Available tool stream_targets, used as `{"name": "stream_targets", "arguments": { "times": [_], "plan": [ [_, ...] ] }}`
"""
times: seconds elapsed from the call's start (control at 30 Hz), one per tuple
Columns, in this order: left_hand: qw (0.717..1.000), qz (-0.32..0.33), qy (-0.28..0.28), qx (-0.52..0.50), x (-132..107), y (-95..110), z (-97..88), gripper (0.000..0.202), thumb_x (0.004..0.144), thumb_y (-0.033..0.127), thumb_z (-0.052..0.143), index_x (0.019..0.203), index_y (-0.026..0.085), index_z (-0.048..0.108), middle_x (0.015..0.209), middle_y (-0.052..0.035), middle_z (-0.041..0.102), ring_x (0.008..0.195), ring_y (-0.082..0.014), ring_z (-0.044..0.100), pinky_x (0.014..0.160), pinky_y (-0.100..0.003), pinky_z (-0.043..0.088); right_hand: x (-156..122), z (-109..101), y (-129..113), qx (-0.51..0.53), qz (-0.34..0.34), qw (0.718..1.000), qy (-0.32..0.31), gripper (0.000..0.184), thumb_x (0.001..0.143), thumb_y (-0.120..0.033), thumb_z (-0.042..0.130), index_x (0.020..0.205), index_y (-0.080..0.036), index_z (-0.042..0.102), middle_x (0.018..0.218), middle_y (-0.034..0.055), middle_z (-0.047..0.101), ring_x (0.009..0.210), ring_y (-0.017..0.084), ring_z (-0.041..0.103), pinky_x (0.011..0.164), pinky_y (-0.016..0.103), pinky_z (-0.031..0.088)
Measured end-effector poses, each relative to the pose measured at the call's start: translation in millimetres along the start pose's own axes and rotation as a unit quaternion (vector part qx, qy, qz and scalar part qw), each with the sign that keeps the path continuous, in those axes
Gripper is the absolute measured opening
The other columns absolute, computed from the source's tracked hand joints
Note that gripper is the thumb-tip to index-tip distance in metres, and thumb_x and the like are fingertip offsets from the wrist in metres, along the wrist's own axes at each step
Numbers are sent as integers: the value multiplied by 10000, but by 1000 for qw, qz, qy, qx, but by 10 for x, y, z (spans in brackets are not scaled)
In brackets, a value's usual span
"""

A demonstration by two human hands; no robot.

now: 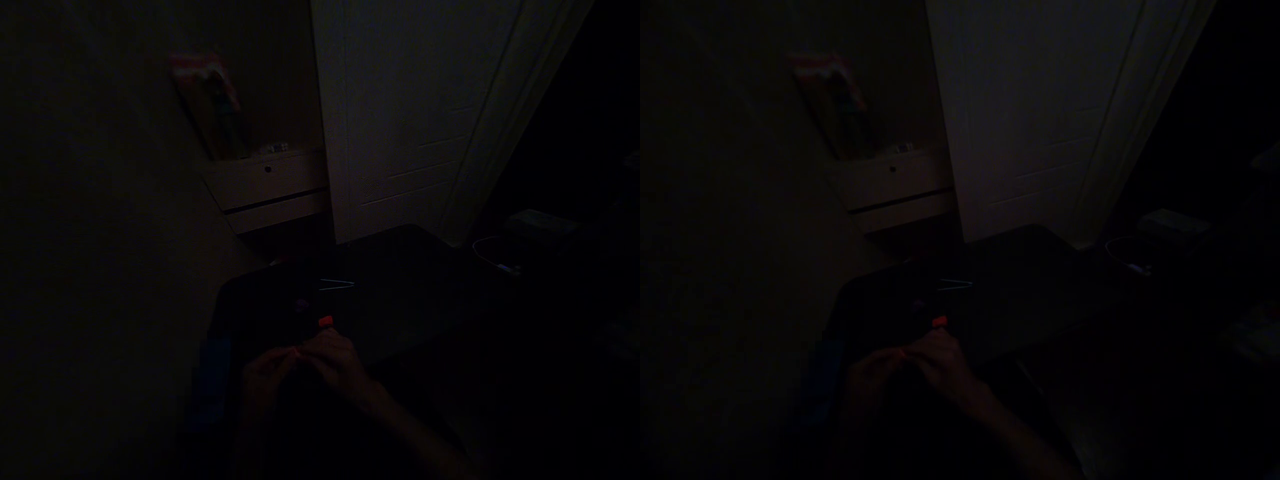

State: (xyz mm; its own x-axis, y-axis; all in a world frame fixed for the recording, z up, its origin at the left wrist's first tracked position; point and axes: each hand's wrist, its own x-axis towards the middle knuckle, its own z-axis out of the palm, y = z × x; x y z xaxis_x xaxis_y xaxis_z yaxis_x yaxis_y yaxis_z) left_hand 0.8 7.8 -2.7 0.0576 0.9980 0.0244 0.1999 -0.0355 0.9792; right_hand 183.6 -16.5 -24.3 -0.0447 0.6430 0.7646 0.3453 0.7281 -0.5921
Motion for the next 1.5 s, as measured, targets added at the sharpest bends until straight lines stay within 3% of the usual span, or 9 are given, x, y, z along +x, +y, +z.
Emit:
{"name": "stream_targets", "arguments": {
  "times": [0.27, 0.4, 0.6, 0.77, 0.97, 1.1, 1.27, 1.5],
  "plan": [
    [999, -28, 2, -41, 17, 19, -1, 239, 562, 373, 912, 699, 192, 839, 734, -99, 832, 696, -277, 785, 695, -356, 646, -9, -14, -9, -24, -18, 999, -14, 201, 1061, -285, 584, 1121, -202, 757, 983, 79, 776, 868, 200, 697, 778, 336, 540],
    [997, -36, 4, -64, 17, -92, -6, 363, 592, 392, 916, 870, 167, 860, 805, -117, 844, 697, -275, 787, 683, -368, 651, 11, -28, -62, -46, -14, 998, -36, 196, 1067, -246, 565, 1108, -192, 749, 991, 85, 767, 879, 206, 677, 806, 349, 529],
    [999, -3, 19, -31, -6, -60, -11, 350, 657, 439, 886, 877, 168, 863, 798, -111, 843, 738, -288, 798, 756, -398, 660, 5, 22, -47, -8, 17, 1000, -10, 181, 1051, -255, 603, 1138, -207, 754, 993, 65, 783, 887, 196, 707, 826, 335, 552],
    [1000, -2, -5, 0, -41, 40, 1, 336, 671, 472, 872, 855, 191, 870, 905, -118, 853, 851, -339, 811, 817, -444, 667, -16, 37, -29, 3, 35, 999, 30, 215, 1020, -250, 661, 1218, -230, 741, 1010, 58, 810, 871, 199, 743, 830, 340, 562],
    [998, 64, -5, 25, -59, -9, 25, 308, 719, 478, 844, 893, 225, 871, 904, -87, 855, 798, -297, 810, 761, -387, 675, 14, 20, -54, 22, 46, 999, 16, 192, 1039, -278, 625, 1138, -209, 775, 960, 64, 812, 845, 193, 743, 816, 328, 574],
    [991, 122, 4, 62, -51, -10, 22, 261, 779, 491, 797, 853, 252, 871, 935, -78, 848, 871, -283, 798, 852, -386, 651, 35, 9, -76, 49, 93, 994, 14, 186, 1027, -312, 648, 1108, -220, 787, 973, 57, 814, 852, 184, 750, 812, 305, 588],
    [990, 112, 10, 88, -70, 35, 7, 238, 794, 469, 777, 868, 264, 872, 959, -74, 850, 902, -296, 800, 892, -407, 637, 55, -19, -111, 87, 96, 991, -15, 200, 1029, -313, 645, 1127, -212, 787, 1016, 62, 809, 901, 184, 759, 846, 299, 593],
    [989, 126, 15, 76, -73, 12, 17, 187, 783, 431, 779, 799, 265, 865, 886, -64, 846, 834, -285, 794, 831, -397, 642, 58, -6, -100, 96, 133, 986, -4, 189, 998, -355, 689, 1015, -214, 814, 951, 49, 819, 847, 185, 771, 813, 287, 601]
  ]
}}
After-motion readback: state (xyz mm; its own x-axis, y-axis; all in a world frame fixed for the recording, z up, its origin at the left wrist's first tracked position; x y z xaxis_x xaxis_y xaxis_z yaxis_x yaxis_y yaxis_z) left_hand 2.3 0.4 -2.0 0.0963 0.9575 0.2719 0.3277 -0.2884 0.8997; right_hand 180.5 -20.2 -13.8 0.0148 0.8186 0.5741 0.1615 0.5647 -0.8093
